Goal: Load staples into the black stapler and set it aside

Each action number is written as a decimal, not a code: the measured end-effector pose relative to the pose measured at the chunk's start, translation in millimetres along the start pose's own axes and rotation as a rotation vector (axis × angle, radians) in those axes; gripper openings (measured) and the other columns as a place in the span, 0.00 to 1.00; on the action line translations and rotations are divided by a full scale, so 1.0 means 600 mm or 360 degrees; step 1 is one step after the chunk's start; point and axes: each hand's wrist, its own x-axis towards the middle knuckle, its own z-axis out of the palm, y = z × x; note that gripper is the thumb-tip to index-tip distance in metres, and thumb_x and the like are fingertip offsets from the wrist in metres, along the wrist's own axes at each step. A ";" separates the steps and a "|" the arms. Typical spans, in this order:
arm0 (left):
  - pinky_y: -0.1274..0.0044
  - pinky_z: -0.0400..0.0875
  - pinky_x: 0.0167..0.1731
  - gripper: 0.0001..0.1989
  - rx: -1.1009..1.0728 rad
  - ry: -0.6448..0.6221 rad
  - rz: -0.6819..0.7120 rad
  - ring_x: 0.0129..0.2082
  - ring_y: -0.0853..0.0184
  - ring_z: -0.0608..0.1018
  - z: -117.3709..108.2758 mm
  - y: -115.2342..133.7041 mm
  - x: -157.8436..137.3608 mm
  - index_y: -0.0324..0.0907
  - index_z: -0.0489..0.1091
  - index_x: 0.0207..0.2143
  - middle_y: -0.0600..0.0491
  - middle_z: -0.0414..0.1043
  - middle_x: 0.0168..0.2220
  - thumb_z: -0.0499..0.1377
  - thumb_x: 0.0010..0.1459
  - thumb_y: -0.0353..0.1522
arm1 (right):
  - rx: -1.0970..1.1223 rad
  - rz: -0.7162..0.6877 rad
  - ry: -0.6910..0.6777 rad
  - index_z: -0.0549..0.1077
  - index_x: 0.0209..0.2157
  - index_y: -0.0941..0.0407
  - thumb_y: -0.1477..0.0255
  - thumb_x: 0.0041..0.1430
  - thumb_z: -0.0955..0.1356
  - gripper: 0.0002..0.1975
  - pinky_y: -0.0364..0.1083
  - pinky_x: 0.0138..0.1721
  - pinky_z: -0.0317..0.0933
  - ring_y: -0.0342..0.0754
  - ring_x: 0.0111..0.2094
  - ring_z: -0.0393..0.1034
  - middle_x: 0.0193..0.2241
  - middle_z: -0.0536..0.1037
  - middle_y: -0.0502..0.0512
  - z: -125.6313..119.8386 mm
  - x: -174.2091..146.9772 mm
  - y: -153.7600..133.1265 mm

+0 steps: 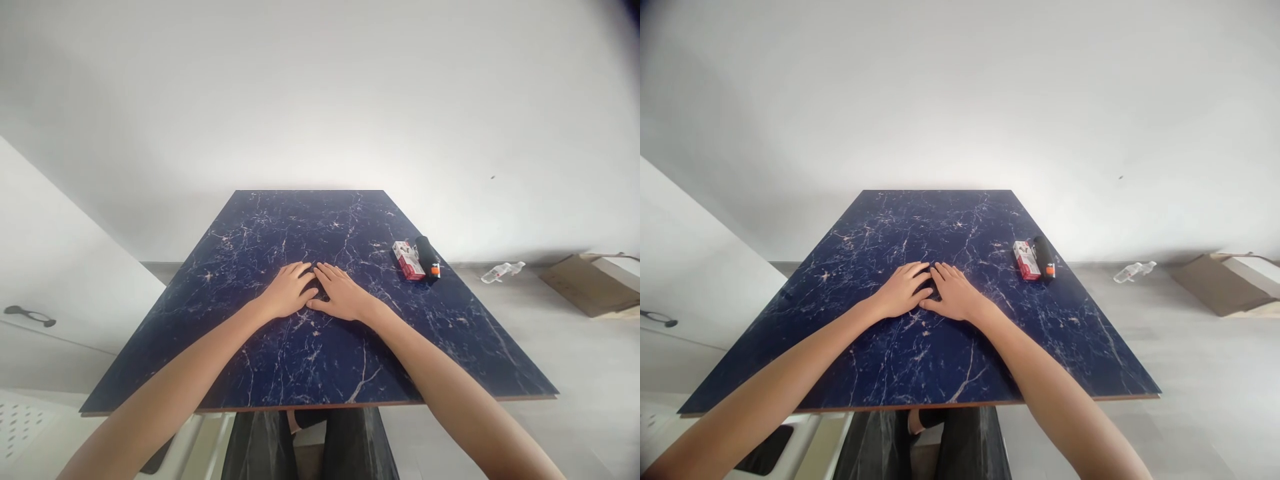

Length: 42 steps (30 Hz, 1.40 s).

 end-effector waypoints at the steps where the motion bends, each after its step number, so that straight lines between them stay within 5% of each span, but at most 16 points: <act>1: 0.51 0.54 0.65 0.25 -0.0006 0.0002 -0.0002 0.69 0.47 0.57 0.000 0.000 0.000 0.47 0.66 0.63 0.46 0.56 0.69 0.46 0.71 0.47 | -0.0004 0.0004 -0.0003 0.50 0.72 0.63 0.41 0.62 0.60 0.50 0.63 0.70 0.39 0.65 0.72 0.39 0.72 0.47 0.68 -0.001 0.000 -0.001; 18: 0.52 0.57 0.64 0.25 0.0047 0.0018 0.0018 0.68 0.48 0.59 0.004 -0.003 0.002 0.45 0.68 0.62 0.44 0.58 0.68 0.47 0.71 0.47 | 0.0002 -0.0023 0.0033 0.51 0.72 0.63 0.40 0.61 0.59 0.51 0.64 0.70 0.41 0.66 0.72 0.41 0.72 0.49 0.69 0.003 0.000 0.003; 24: 0.55 0.59 0.62 0.18 0.0013 0.0288 0.0124 0.63 0.53 0.68 -0.013 0.004 0.004 0.46 0.71 0.56 0.46 0.68 0.62 0.51 0.71 0.40 | 0.0073 -0.0131 0.0229 0.58 0.70 0.56 0.46 0.64 0.62 0.41 0.62 0.66 0.53 0.63 0.68 0.54 0.67 0.62 0.65 -0.033 -0.002 0.029; 29: 0.62 0.65 0.57 0.11 -0.0064 0.0887 0.0122 0.52 0.59 0.76 -0.054 0.008 0.001 0.45 0.74 0.47 0.50 0.78 0.49 0.53 0.69 0.34 | -0.0138 0.0346 0.0836 0.62 0.66 0.55 0.55 0.68 0.60 0.31 0.66 0.61 0.56 0.65 0.64 0.57 0.61 0.71 0.65 -0.121 -0.038 0.088; 32: 0.63 0.66 0.55 0.12 -0.0052 0.0832 0.0062 0.51 0.59 0.77 -0.057 0.004 -0.002 0.45 0.74 0.46 0.50 0.78 0.48 0.52 0.69 0.35 | -0.0374 0.0867 0.1021 0.62 0.65 0.60 0.56 0.67 0.60 0.33 0.67 0.58 0.56 0.69 0.62 0.58 0.59 0.70 0.71 -0.167 -0.082 0.149; 36: 0.63 0.64 0.57 0.14 -0.0043 0.0541 0.0008 0.52 0.59 0.76 -0.042 0.002 0.000 0.46 0.74 0.48 0.51 0.77 0.50 0.50 0.69 0.35 | -0.0319 0.1609 0.0590 0.65 0.62 0.65 0.55 0.62 0.63 0.35 0.60 0.46 0.64 0.70 0.50 0.71 0.50 0.75 0.79 -0.188 -0.133 0.230; 39: 0.63 0.65 0.55 0.15 -0.0069 0.0436 0.0014 0.51 0.58 0.76 -0.033 0.005 0.003 0.46 0.74 0.50 0.50 0.77 0.51 0.50 0.70 0.35 | -0.0189 0.1654 0.0258 0.73 0.53 0.63 0.56 0.60 0.64 0.28 0.53 0.38 0.65 0.63 0.41 0.75 0.42 0.79 0.73 -0.187 -0.147 0.259; 42: 0.63 0.65 0.52 0.15 -0.0086 0.0381 0.0033 0.50 0.58 0.76 -0.030 0.010 0.004 0.46 0.74 0.51 0.50 0.77 0.51 0.50 0.70 0.35 | -0.0295 0.1573 0.0236 0.75 0.47 0.61 0.58 0.59 0.65 0.24 0.50 0.34 0.63 0.61 0.39 0.76 0.39 0.80 0.70 -0.184 -0.142 0.260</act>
